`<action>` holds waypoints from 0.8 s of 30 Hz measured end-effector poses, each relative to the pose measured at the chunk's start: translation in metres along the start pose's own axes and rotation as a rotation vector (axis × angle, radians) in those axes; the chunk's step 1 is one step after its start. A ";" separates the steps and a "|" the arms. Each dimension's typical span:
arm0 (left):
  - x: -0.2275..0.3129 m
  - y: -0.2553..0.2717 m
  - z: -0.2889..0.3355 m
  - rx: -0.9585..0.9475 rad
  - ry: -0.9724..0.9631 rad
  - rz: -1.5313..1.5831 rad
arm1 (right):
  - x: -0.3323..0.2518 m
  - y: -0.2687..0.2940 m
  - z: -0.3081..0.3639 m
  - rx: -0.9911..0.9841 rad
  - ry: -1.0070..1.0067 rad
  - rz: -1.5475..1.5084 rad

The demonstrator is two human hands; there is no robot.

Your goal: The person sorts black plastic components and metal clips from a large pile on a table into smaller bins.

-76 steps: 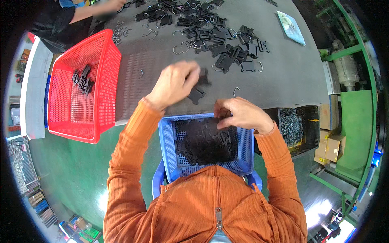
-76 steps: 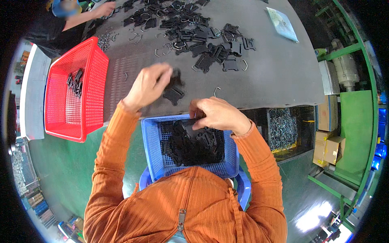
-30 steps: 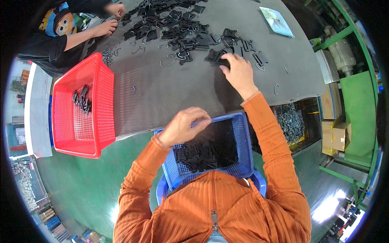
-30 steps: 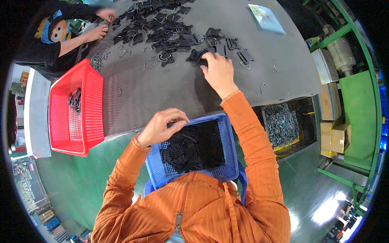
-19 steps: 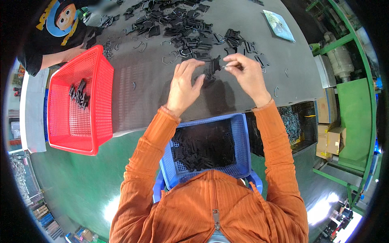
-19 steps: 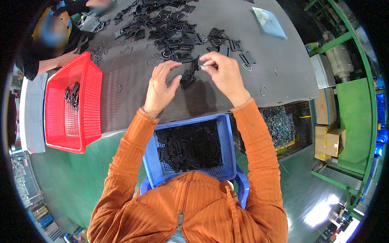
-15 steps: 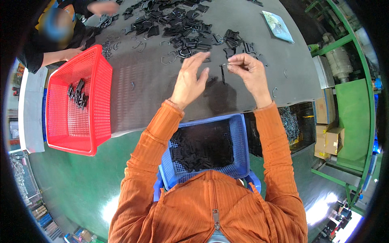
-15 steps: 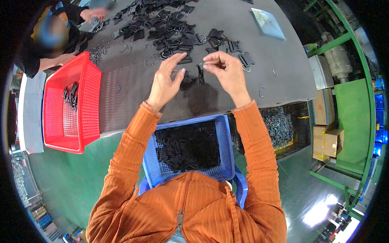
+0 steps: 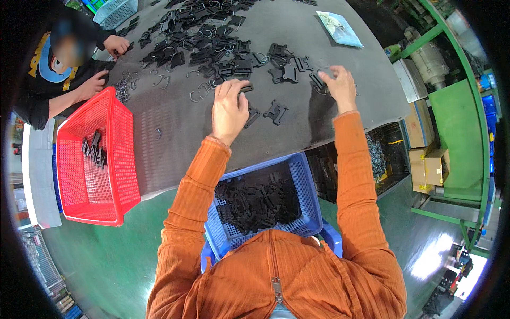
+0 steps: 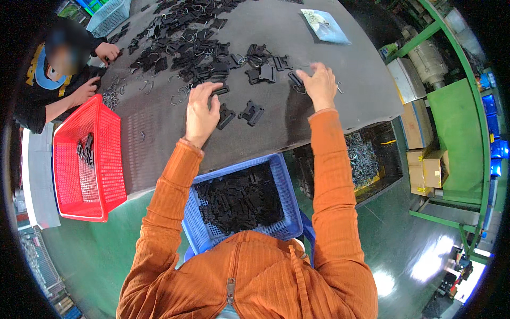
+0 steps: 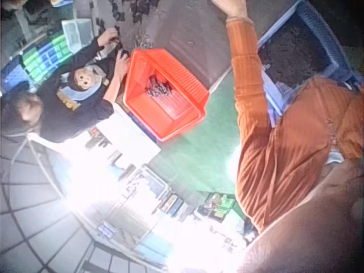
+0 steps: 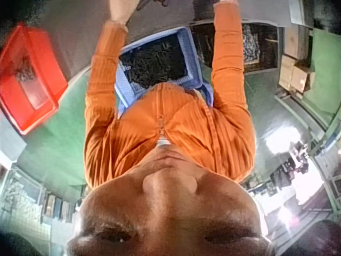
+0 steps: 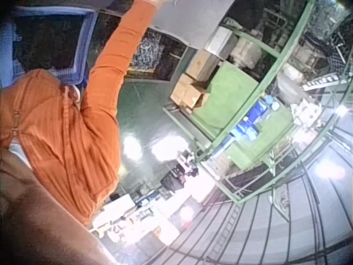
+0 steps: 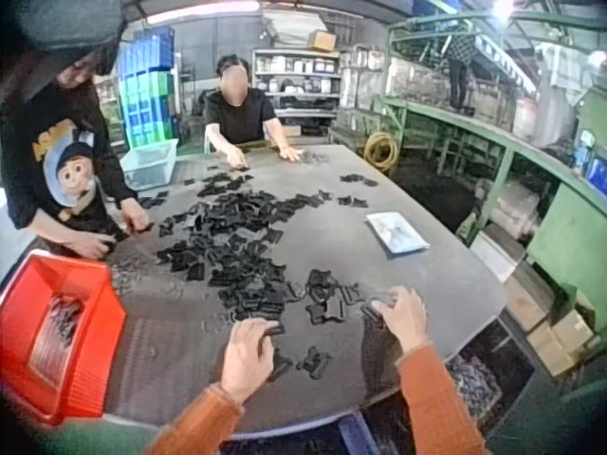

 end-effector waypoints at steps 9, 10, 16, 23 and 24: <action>-0.003 -0.016 0.005 -0.085 -0.053 -0.254 | 0.012 -0.039 -0.011 -0.343 -0.003 -0.171; 0.003 -0.016 0.010 -0.118 -0.066 -0.228 | 0.017 -0.042 -0.013 -0.341 0.003 -0.194; 0.013 -0.001 0.050 -0.203 -0.061 -0.159 | 0.004 -0.028 -0.003 -0.088 0.100 -0.065; 0.017 0.004 0.049 -0.118 -0.107 -0.162 | -0.003 -0.038 -0.012 -0.291 0.080 -0.293; 0.016 0.004 0.048 -0.106 -0.099 -0.151 | -0.017 -0.041 -0.005 -0.379 0.114 -0.403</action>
Point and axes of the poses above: each hand's wrist, its own z-axis away from the middle knuckle, its own y-axis out of the back of the hand, x = y × z, the point moved 8 cm from there along -z, towards the middle knuckle, and after that the axes turned 10 degrees about y, right-handed, at the moved point
